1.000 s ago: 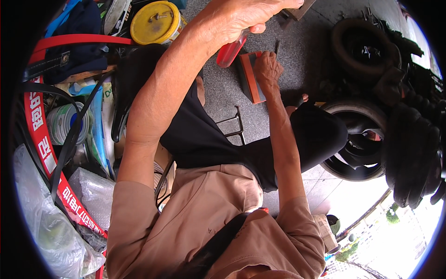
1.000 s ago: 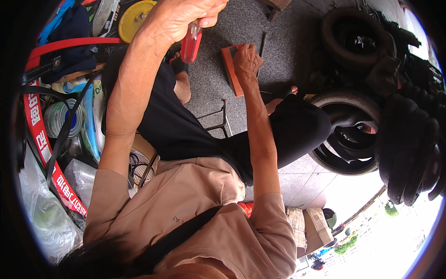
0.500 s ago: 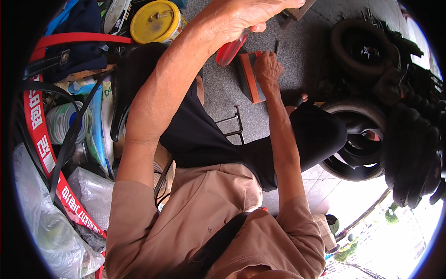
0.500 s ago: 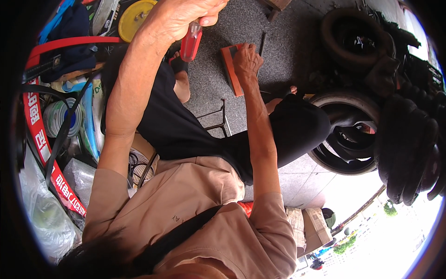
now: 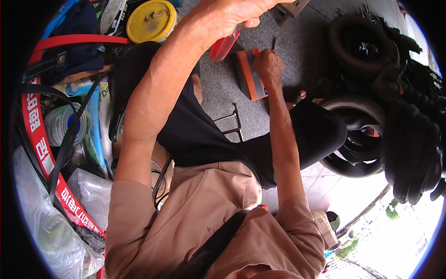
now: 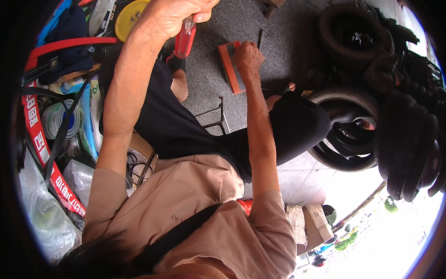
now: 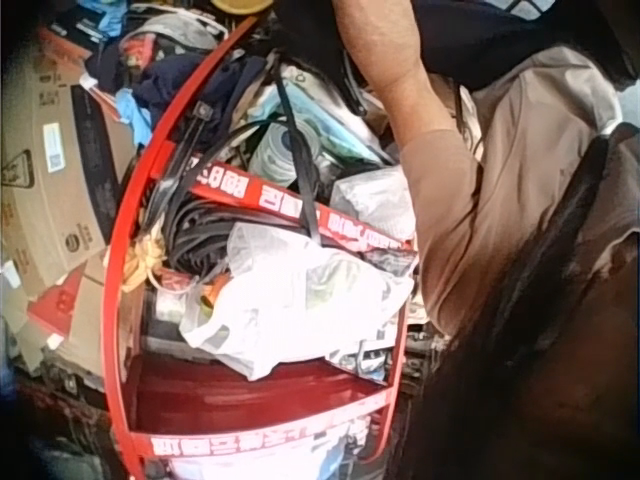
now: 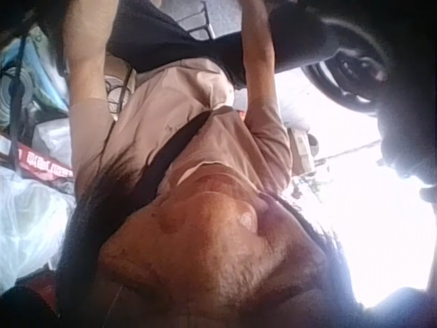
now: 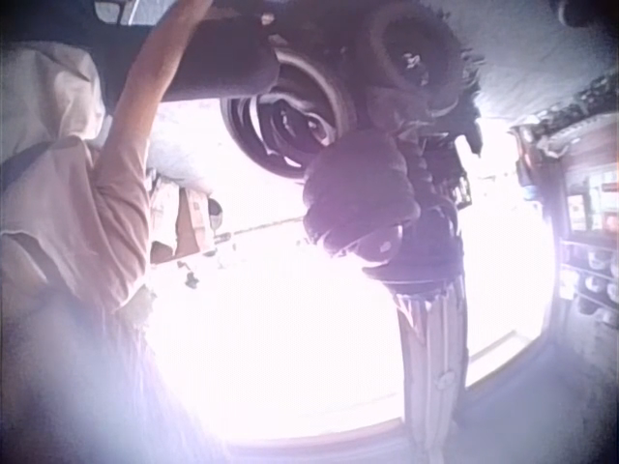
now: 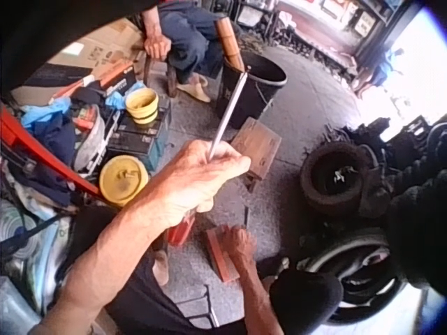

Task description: Maintain or repair a motorcycle battery by tightening or attaching terminals using a screwdriver and socket wrench.

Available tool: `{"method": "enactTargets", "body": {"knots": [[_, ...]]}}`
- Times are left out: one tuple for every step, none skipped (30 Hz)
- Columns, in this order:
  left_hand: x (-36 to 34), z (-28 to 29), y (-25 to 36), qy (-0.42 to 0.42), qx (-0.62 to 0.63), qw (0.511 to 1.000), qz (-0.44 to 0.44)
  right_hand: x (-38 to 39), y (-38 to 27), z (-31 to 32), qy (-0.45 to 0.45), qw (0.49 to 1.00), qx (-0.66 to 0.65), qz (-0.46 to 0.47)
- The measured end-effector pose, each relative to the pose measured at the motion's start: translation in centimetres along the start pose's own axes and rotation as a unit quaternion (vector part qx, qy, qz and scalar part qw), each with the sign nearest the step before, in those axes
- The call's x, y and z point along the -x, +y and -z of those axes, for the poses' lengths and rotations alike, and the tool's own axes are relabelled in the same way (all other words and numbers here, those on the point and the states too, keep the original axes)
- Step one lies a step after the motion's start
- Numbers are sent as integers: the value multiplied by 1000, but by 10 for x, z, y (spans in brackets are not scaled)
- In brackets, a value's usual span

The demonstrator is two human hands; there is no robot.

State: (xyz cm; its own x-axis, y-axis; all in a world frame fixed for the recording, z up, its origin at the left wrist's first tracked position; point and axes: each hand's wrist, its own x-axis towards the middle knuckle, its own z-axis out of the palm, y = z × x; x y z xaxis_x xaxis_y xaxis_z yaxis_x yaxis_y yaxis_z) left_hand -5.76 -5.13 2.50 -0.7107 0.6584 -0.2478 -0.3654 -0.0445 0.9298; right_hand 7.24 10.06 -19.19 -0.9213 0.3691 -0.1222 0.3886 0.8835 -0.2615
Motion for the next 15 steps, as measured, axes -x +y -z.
{"method": "enactTargets", "body": {"knots": [[1,-1,2,23,-11,1000,7,-1,4,6,-10,999,-5,-41],[3,-1,4,33,-16,999,8,0,8,12,-20,996,-10,-83],[4,-1,5,32,-14,999,9,3,15,17,-21,996,-8,-84],[4,-2,6,56,-6,998,18,7,23,22,-74,991,15,-113],[5,-2,6,80,1,996,28,12,29,26,-127,981,38,-141],[5,-1,10,60,-17,998,23,22,31,31,-111,986,36,-115],[5,0,9,59,-16,998,24,28,34,32,-112,986,37,-117],[5,1,8,41,-10,999,13,34,37,31,-155,978,55,-128],[4,1,7,21,-3,1000,2,41,39,31,-198,967,73,-140],[4,1,6,18,-3,1000,2,50,41,31,-204,968,74,-127],[4,0,6,13,2,1000,-3,59,42,30,-203,968,74,-130],[4,-2,6,6,7,1000,-8,66,42,29,-193,972,61,-116],[4,-4,7,1,7,1000,-8,72,42,27,-182,977,48,-101],[4,-7,9,15,-11,1000,5,78,48,16,-139,986,46,-75],[5,-9,11,30,-31,999,17,82,49,12,-138,986,45,-78]]}}
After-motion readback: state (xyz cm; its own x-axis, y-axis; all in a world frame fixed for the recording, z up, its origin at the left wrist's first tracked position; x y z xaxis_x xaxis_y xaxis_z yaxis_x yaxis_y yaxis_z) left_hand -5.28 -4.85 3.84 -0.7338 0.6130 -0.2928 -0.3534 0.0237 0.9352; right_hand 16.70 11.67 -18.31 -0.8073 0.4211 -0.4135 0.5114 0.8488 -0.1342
